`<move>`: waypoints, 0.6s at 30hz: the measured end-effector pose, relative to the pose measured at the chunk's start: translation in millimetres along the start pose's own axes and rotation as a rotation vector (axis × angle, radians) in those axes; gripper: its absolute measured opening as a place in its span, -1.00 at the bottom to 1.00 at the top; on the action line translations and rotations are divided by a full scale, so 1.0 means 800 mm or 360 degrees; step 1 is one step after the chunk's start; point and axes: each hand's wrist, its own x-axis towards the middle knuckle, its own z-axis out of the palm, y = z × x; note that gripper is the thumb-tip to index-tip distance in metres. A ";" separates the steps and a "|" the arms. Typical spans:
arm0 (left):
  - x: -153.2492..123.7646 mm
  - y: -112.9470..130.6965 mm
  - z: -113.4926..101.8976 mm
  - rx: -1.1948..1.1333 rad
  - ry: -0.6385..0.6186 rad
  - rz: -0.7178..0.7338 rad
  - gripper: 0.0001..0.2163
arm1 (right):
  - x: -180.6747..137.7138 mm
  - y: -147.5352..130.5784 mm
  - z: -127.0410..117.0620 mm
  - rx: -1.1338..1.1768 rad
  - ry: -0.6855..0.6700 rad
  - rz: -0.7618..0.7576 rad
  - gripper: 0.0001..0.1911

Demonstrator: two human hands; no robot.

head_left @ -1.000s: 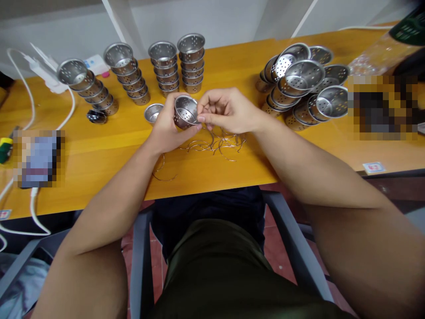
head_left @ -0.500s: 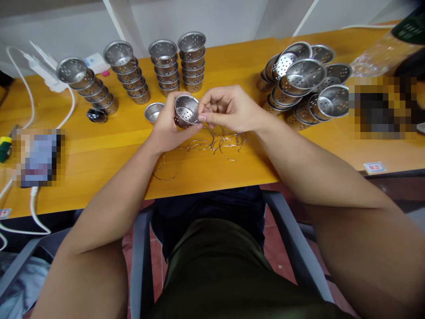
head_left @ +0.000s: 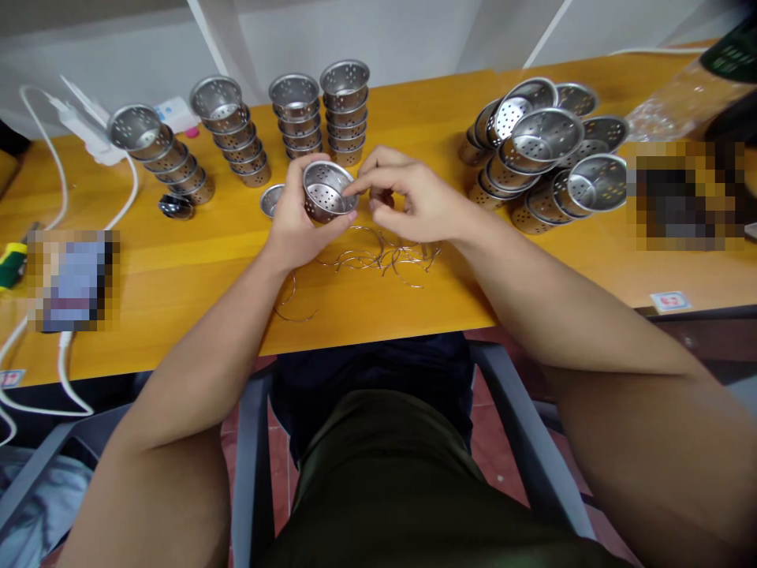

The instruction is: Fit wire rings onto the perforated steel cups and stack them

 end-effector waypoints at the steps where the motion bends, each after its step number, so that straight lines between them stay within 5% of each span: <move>1: 0.000 0.000 0.000 0.0003 -0.0005 0.0001 -0.08 | 0.000 0.001 0.000 0.0003 -0.0004 -0.0001 -0.66; 14: 0.005 0.007 -0.005 -0.0118 -0.0165 0.0101 0.04 | -0.002 0.010 0.015 -0.0013 -0.0148 -0.0028 -0.51; 18: 0.007 0.004 -0.006 -0.0116 -0.0062 0.0222 -0.02 | -0.001 0.002 0.015 -0.0016 -0.0117 -0.0006 -0.39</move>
